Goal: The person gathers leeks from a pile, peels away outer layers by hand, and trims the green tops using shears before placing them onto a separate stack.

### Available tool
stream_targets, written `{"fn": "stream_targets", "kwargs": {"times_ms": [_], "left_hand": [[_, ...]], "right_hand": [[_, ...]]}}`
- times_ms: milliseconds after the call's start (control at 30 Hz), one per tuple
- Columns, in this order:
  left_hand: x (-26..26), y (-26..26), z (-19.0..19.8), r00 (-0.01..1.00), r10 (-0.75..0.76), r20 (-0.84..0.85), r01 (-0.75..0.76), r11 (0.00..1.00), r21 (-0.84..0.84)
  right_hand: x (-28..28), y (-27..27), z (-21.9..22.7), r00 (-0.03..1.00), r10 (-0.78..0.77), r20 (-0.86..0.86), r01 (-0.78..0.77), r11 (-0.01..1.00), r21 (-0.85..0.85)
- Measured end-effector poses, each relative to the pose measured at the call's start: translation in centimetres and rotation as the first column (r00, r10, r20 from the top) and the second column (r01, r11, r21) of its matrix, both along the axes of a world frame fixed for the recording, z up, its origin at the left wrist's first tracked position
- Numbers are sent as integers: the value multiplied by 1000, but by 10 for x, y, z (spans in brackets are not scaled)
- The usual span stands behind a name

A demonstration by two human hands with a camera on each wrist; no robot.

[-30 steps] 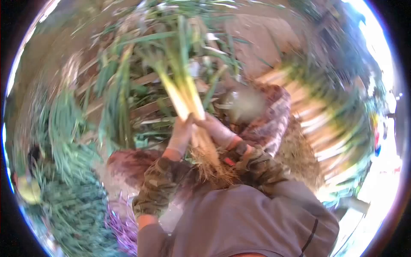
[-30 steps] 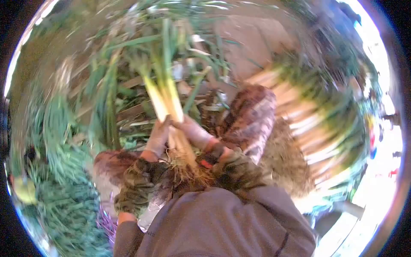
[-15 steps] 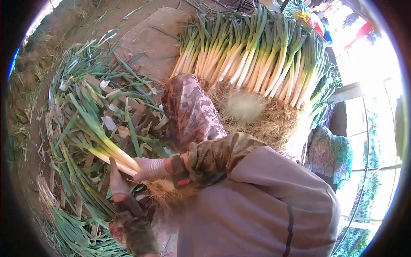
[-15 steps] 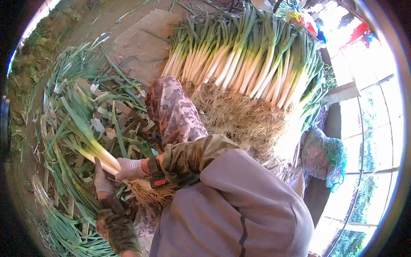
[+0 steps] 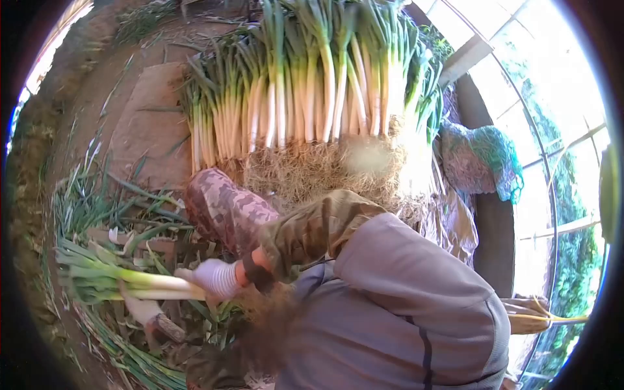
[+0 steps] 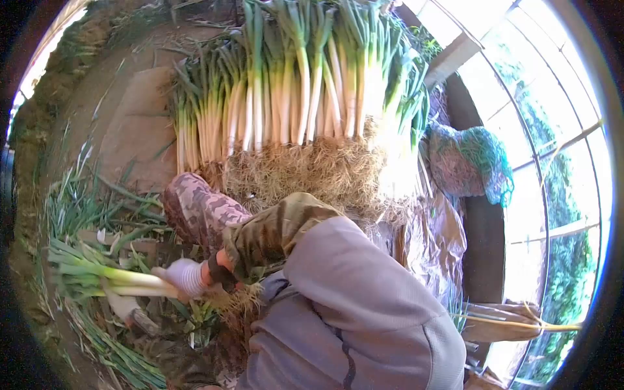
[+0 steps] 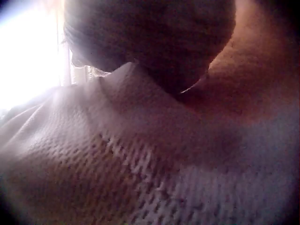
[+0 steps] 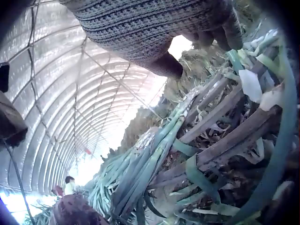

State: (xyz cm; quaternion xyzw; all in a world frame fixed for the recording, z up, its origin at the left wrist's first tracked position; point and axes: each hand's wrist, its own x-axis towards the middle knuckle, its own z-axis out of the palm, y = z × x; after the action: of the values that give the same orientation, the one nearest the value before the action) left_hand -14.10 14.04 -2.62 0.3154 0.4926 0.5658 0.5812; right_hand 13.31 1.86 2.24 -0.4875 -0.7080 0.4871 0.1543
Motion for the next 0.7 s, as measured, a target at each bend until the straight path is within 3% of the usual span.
{"fn": "stream_targets", "kwargs": {"times_ms": [67,100,167,200,233,267,333,367,433,500,533,600,667,700], "left_hand": [[44,34,58,994,-84,-70,93,985,146],[75,47,93,975,-221,9,217,964,155],[154,66,168,870,-477,129,452,873,180],[203,68,206,871,-484,84,466,868,170],[257,69,238,860,-510,-20,496,825,271],[301,71,263,764,-621,-175,626,650,430],[388,70,281,589,-772,-238,765,437,472],[418,53,272,514,-831,-215,822,404,402],[464,15,252,356,-900,-253,923,295,249],[466,-15,211,326,-838,-438,943,260,206],[456,-19,189,334,-815,-473,942,281,181],[419,-12,151,345,-769,-538,935,335,119],[365,16,112,387,-734,-558,896,443,39],[335,30,94,429,-715,-552,856,516,-3]], "right_hand": [[29,10,21,988,-137,-68,145,981,128],[51,13,43,976,-198,-90,209,967,142],[97,18,68,892,-343,-296,406,895,187],[121,21,76,843,-391,-369,492,838,237],[147,23,78,816,-424,-393,560,751,351],[175,21,87,756,-472,-454,641,675,365],[239,4,112,616,-537,-576,783,501,369],[271,-7,122,543,-552,-633,838,408,364],[332,-30,122,314,-799,-512,941,192,278],[396,-63,97,181,-749,-638,983,145,108],[422,-84,70,3,-822,-569,1000,8,-7],[481,-135,0,-88,-930,-356,996,-87,-20],[509,-166,-21,-47,-952,-304,998,-58,25],[508,-170,-21,-84,-919,-386,996,-86,-14]]}}
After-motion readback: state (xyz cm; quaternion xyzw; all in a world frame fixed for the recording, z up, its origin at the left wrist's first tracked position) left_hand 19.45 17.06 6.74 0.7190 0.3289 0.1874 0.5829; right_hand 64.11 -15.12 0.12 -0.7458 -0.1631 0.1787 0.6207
